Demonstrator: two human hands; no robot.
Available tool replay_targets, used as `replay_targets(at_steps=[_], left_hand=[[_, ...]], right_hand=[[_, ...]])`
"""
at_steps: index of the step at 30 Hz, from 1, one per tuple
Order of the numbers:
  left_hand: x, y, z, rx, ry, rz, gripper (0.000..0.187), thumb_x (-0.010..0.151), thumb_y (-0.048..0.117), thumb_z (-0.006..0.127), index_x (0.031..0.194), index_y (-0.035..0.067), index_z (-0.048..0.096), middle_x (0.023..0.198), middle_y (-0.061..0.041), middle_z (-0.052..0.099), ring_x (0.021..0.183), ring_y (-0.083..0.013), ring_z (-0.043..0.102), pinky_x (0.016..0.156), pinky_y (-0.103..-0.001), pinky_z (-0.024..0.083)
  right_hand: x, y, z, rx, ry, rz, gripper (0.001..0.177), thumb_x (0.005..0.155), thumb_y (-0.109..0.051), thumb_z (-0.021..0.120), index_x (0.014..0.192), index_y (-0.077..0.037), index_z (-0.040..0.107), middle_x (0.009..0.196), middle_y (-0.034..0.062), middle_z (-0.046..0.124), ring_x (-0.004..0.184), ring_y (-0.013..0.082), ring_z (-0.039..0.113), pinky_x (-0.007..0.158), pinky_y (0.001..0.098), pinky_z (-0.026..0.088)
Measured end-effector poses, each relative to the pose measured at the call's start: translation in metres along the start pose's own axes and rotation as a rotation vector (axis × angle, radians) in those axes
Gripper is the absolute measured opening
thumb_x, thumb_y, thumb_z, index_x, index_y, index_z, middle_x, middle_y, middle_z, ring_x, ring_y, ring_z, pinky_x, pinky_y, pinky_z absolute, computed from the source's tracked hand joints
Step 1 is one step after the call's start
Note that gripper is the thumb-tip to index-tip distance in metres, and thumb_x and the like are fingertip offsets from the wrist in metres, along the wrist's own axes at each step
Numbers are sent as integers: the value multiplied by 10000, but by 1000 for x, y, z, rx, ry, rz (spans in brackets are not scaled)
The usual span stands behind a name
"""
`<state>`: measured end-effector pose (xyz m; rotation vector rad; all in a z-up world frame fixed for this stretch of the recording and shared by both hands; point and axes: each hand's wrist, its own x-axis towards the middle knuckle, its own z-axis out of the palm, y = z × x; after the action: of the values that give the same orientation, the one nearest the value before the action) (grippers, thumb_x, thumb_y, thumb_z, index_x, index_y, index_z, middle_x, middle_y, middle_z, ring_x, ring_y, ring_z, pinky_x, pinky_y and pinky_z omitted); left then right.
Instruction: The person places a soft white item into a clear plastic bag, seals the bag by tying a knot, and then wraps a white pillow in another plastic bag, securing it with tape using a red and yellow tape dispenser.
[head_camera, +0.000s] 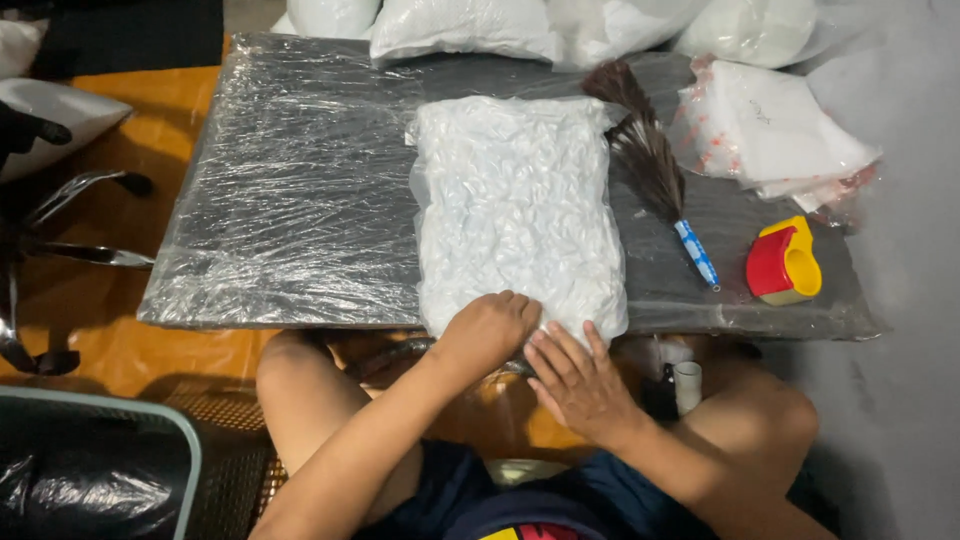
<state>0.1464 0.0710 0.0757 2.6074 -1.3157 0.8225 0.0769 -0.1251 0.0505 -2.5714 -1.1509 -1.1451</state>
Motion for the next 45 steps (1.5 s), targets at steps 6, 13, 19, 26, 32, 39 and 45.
replay_targets(at_steps=[6, 13, 19, 26, 32, 39, 45], left_hand=[[29, -31, 10, -490, -496, -173, 309, 796, 292, 804, 931, 29, 714, 807, -177, 725, 810, -380, 729, 722, -465, 580], [58, -69, 19, -822, -790, -346, 672, 746, 601, 781, 1022, -11, 747, 906, -277, 745, 961, -499, 714, 862, -549, 555], [67, -77, -3, -930, -834, -481, 836, 689, 705, 730, 1087, -30, 729, 1042, -300, 737, 1041, -506, 691, 893, -558, 556], [50, -61, -48, -541, -344, -445, 735, 901, 383, 736, 1424, -59, 468, 1324, -403, 554, 1095, -554, 640, 825, -591, 569], [38, -11, -69, 105, -638, -214, 1156, 707, 738, 719, 1537, 6, 381, 1549, -296, 400, 1461, -494, 301, 1167, -666, 187], [30, -37, 8, 225, -408, -228, 670, 916, 270, 665, 1494, 8, 450, 1369, -271, 545, 1252, -496, 532, 985, -601, 423], [48, -97, 35, -89, -403, -162, 1005, 639, 699, 832, 1325, 24, 544, 933, -147, 681, 800, -332, 699, 672, -429, 561]], right_hand=[[16, 35, 17, -139, -14, -86, 763, 929, -441, 616, 1550, -87, 348, 1581, 156, 400, 1379, 384, 490, 1105, 680, 411], [34, 73, 35, -48, -113, -89, 685, 973, -535, 566, 1442, -38, 519, 1398, 157, 578, 1078, 352, 626, 853, 489, 529], [55, 96, 36, 100, -136, -105, 708, 937, -596, 599, 1359, -27, 618, 1197, 134, 666, 782, 256, 623, 646, 369, 494], [65, 106, 28, 332, -285, 34, 693, 811, -483, 824, 1329, -56, 650, 1125, 124, 699, 846, 280, 691, 691, 354, 560], [77, 124, 32, 506, -390, 87, 745, 753, -487, 876, 1346, -101, 642, 1148, 115, 722, 998, 276, 720, 829, 361, 592], [93, 150, 48, 676, -647, 307, 731, 688, -481, 916, 1308, -170, 686, 1171, 72, 751, 1082, 305, 712, 917, 411, 566], [130, 174, 58, 729, -923, 481, 782, 612, -524, 937, 1254, -127, 731, 1170, 136, 763, 1126, 358, 700, 1015, 467, 527]])
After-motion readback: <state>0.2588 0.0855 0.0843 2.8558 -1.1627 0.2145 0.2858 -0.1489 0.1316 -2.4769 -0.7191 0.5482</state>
